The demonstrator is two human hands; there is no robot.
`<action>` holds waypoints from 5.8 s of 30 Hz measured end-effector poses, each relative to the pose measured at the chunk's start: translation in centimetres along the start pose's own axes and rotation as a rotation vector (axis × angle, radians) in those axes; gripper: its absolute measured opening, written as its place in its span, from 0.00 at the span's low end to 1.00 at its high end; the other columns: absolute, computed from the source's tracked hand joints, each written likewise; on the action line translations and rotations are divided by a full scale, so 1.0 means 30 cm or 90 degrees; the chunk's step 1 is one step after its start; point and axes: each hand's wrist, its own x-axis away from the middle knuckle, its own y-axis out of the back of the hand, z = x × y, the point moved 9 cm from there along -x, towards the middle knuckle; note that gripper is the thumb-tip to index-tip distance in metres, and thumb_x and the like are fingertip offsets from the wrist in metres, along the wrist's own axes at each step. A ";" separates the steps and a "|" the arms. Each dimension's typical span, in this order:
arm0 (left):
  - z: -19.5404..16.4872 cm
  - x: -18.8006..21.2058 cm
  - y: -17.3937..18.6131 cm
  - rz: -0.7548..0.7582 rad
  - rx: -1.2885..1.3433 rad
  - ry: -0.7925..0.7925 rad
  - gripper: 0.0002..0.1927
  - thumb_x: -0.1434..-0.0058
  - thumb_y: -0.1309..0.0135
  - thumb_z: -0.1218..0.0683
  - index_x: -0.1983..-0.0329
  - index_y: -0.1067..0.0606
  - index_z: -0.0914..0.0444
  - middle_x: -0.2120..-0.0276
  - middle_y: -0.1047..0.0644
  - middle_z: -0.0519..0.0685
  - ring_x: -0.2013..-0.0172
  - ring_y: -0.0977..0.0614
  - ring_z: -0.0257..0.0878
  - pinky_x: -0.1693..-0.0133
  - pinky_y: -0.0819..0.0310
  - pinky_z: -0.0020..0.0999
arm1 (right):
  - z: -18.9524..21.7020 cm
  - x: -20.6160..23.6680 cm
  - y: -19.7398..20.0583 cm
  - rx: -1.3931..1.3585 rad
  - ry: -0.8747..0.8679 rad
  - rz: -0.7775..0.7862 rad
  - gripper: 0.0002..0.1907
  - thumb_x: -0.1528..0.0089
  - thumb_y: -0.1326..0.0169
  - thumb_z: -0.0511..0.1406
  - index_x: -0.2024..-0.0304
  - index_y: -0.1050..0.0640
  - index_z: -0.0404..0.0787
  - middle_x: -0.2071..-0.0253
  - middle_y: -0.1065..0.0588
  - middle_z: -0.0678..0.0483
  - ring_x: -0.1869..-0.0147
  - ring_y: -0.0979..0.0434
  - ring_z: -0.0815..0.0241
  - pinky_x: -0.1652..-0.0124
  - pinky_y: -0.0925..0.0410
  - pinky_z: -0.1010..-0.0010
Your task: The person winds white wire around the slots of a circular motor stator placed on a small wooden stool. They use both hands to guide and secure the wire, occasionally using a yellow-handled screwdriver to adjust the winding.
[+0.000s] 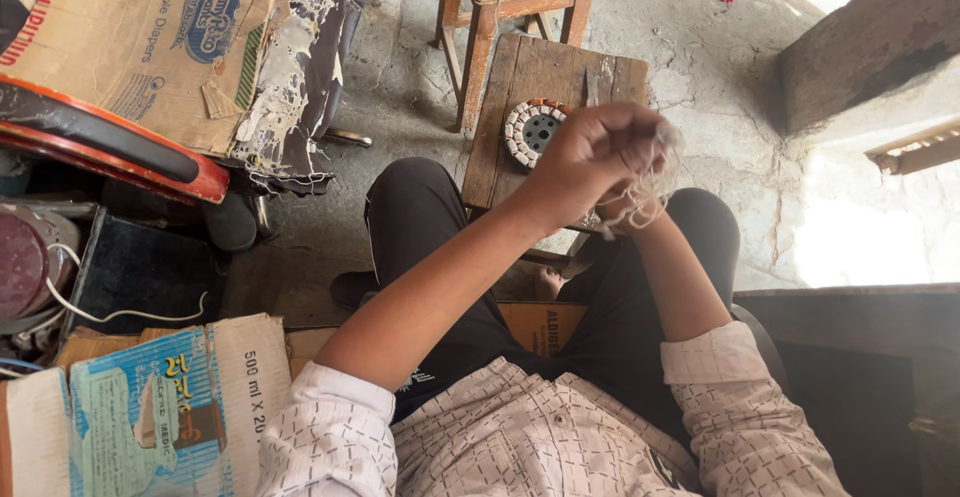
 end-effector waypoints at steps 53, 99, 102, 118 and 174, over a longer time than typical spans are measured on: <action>0.239 0.313 0.634 -0.090 -0.925 0.607 0.57 0.54 0.30 0.47 0.25 0.48 0.63 0.43 0.28 0.60 0.55 0.18 0.58 0.57 0.22 0.47 | 0.213 0.402 0.126 1.368 -0.395 -0.119 0.43 0.49 0.39 0.55 0.33 0.34 0.53 0.28 0.43 0.45 0.25 0.47 0.37 0.42 0.34 0.45; 0.265 0.252 0.631 -0.074 -0.985 0.617 0.44 0.50 0.31 0.35 0.45 0.29 0.74 0.49 0.22 0.66 0.47 0.19 0.57 0.48 0.24 0.48 | 0.131 0.223 0.278 1.382 -0.431 -0.126 0.18 0.45 0.33 0.48 0.57 0.15 0.47 0.53 0.19 0.50 0.47 0.18 0.48 0.53 0.26 0.57; 0.274 0.253 0.659 -0.083 -0.964 0.625 0.46 0.50 0.31 0.35 0.44 0.30 0.75 0.47 0.23 0.68 0.46 0.20 0.59 0.47 0.25 0.48 | 0.123 0.214 0.288 1.359 -0.412 -0.120 0.17 0.44 0.34 0.47 0.57 0.15 0.49 0.54 0.18 0.49 0.48 0.18 0.48 0.53 0.26 0.56; 0.141 0.246 0.476 -0.205 -1.082 0.398 0.18 0.43 0.36 0.48 0.53 0.24 0.60 0.55 0.23 0.51 0.53 0.20 0.52 0.56 0.23 0.49 | 0.194 0.194 0.024 1.286 0.066 -0.127 0.12 0.43 0.37 0.45 0.63 0.17 0.47 0.58 0.20 0.53 0.58 0.19 0.46 0.59 0.28 0.54; 0.261 0.201 0.244 0.094 -1.201 -0.098 0.03 0.46 0.43 0.56 0.74 0.25 0.58 0.68 0.26 0.45 0.59 0.23 0.44 0.63 0.29 0.41 | 0.004 0.103 -0.074 1.088 0.026 -0.121 0.09 0.46 0.35 0.43 0.68 0.15 0.47 0.68 0.19 0.56 0.61 0.19 0.51 0.61 0.27 0.58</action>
